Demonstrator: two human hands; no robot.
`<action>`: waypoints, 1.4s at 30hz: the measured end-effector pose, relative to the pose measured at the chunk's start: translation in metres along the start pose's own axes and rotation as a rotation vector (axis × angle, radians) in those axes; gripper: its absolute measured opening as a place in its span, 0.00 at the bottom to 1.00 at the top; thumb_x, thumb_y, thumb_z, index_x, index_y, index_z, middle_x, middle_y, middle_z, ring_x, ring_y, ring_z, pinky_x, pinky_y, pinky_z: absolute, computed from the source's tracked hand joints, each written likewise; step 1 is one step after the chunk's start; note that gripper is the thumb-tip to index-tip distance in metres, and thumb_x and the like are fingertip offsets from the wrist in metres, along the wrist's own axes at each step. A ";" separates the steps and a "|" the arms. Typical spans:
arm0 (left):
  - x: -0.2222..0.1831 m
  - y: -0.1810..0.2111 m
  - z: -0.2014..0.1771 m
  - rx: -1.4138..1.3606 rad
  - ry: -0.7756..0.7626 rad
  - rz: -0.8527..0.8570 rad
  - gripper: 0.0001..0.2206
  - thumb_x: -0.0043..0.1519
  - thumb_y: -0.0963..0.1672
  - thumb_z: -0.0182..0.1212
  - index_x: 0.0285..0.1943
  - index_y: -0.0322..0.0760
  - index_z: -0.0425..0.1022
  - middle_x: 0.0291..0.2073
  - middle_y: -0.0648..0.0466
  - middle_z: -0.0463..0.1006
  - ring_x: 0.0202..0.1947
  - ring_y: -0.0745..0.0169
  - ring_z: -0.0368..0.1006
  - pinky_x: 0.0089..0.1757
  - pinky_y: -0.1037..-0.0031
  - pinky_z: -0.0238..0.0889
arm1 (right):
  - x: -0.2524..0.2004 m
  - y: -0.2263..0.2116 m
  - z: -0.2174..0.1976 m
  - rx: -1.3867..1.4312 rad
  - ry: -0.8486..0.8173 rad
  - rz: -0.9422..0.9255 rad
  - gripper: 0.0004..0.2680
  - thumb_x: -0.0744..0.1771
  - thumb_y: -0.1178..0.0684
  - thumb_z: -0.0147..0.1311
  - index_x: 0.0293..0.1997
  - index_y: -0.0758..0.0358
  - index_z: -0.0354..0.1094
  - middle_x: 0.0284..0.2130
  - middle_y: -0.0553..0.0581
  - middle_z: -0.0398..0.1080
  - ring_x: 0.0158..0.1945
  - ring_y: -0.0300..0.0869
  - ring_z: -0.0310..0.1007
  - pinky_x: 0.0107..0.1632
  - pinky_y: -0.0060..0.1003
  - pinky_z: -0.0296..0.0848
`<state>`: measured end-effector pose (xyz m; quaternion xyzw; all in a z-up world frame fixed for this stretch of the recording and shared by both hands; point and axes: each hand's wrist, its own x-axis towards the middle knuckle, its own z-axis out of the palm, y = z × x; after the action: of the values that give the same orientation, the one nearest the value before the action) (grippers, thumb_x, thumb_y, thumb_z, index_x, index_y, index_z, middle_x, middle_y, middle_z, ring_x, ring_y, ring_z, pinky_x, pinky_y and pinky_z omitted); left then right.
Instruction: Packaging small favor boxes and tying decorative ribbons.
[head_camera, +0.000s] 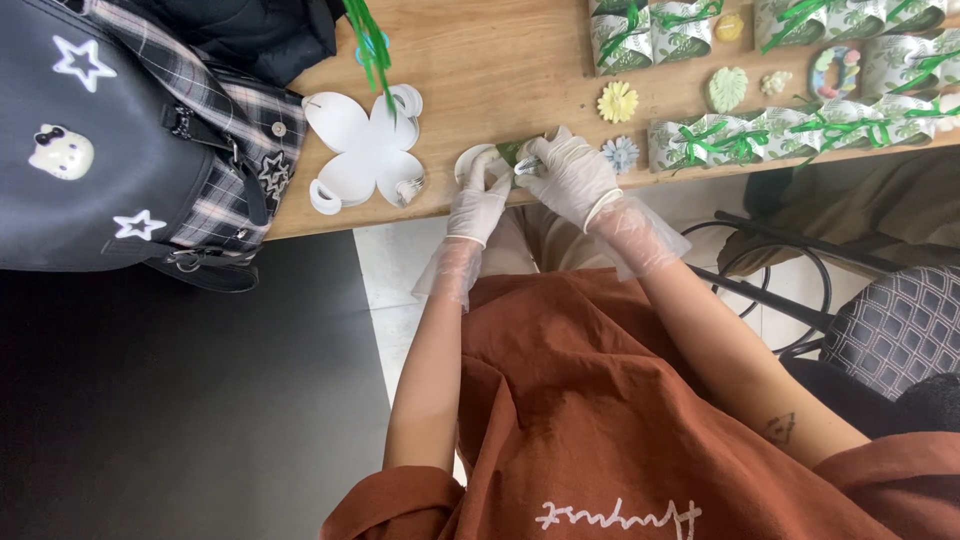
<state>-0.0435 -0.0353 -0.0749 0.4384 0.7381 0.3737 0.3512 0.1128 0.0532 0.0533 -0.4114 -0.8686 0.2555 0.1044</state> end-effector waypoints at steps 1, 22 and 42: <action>0.000 0.017 -0.008 -0.001 0.000 -0.003 0.20 0.62 0.48 0.65 0.62 0.56 0.66 0.54 0.44 0.76 0.54 0.42 0.74 0.49 0.60 0.68 | -0.001 0.002 0.001 0.000 -0.003 0.000 0.09 0.64 0.50 0.64 0.44 0.56 0.73 0.36 0.62 0.71 0.42 0.56 0.74 0.45 0.48 0.73; 0.001 0.077 -0.026 0.253 -0.270 -0.102 0.46 0.55 0.53 0.73 0.79 0.56 0.46 0.57 0.41 0.73 0.56 0.42 0.71 0.53 0.54 0.65 | -0.039 0.059 0.026 0.076 0.234 0.228 0.08 0.70 0.59 0.52 0.55 0.62 0.68 0.44 0.73 0.72 0.46 0.64 0.72 0.47 0.54 0.71; -0.027 0.108 -0.012 -0.260 -0.380 -0.223 0.32 0.51 0.48 0.72 0.68 0.42 0.69 0.58 0.48 0.78 0.55 0.50 0.77 0.51 0.64 0.71 | -0.021 0.032 -0.014 0.100 0.048 0.272 0.08 0.67 0.52 0.57 0.49 0.56 0.70 0.34 0.62 0.77 0.38 0.59 0.77 0.42 0.50 0.73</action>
<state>-0.0018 -0.0269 0.0289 0.3679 0.6483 0.3354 0.5761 0.1530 0.0589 0.0491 -0.5257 -0.7883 0.3003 0.1098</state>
